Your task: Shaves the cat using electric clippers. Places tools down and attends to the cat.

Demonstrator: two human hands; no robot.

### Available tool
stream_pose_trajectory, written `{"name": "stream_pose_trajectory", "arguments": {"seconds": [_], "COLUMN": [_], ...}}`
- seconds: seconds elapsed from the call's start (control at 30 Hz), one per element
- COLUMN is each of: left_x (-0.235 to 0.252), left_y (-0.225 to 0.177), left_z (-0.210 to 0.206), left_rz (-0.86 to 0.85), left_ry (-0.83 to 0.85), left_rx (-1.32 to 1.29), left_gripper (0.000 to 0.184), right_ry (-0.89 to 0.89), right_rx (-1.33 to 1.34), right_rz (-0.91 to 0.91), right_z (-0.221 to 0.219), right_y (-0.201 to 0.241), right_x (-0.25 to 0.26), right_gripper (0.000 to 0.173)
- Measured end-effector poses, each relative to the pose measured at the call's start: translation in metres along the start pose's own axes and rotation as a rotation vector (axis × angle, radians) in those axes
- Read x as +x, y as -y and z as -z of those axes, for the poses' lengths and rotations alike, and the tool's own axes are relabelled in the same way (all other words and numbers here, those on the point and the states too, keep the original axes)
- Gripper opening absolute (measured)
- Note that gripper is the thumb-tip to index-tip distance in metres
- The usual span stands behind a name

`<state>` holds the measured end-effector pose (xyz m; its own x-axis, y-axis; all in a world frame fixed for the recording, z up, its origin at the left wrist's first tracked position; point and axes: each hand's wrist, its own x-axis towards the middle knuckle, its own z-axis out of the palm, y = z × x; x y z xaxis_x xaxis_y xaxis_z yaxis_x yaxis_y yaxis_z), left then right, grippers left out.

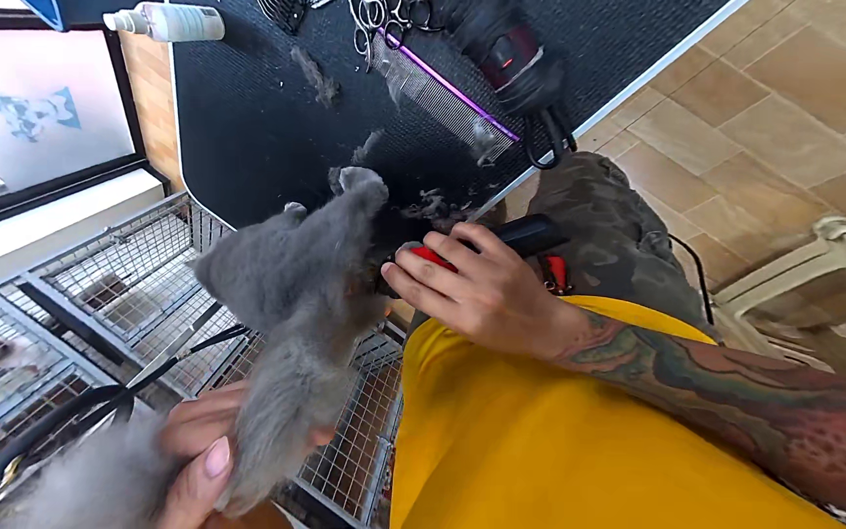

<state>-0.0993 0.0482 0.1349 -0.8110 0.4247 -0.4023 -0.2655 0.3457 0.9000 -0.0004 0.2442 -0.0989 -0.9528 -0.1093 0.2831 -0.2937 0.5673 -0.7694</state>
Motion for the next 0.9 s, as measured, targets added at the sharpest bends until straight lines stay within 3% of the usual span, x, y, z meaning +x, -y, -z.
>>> {"name": "stream_pose_trajectory", "arguments": {"seconds": [0.27,0.37,0.47,0.67,0.9], "left_x": [-0.007,-0.011,-0.017,-0.024,-0.023], "left_y": [0.001,0.002,0.004,0.008,0.007], "left_z": [-0.005,-0.008,-0.012,-0.018,-0.021], "left_rz": [0.039,0.048,0.035,0.047,0.056], "left_ry": [-0.053,-0.098,-0.158,-0.242,-0.289], "left_rx": [-0.055,-0.093,-0.103,-0.138,-0.100], "left_gripper": [0.022,0.022,0.022,0.025,0.027], "right_ry": [0.027,0.075,0.326,0.728,0.902], "right_rx": [0.087,0.389,0.685,0.881,0.795], "right_rz": [0.006,-0.249,-0.548,-0.646,-0.592], "right_z": [0.009,0.022,0.036,0.047,0.040], "right_y": [-0.019,-0.048,-0.070,-0.061,-0.053], "right_x": [-0.005,0.002,0.021,0.062,0.085], "right_gripper": [0.031,0.042,0.057,0.021,0.022]}}
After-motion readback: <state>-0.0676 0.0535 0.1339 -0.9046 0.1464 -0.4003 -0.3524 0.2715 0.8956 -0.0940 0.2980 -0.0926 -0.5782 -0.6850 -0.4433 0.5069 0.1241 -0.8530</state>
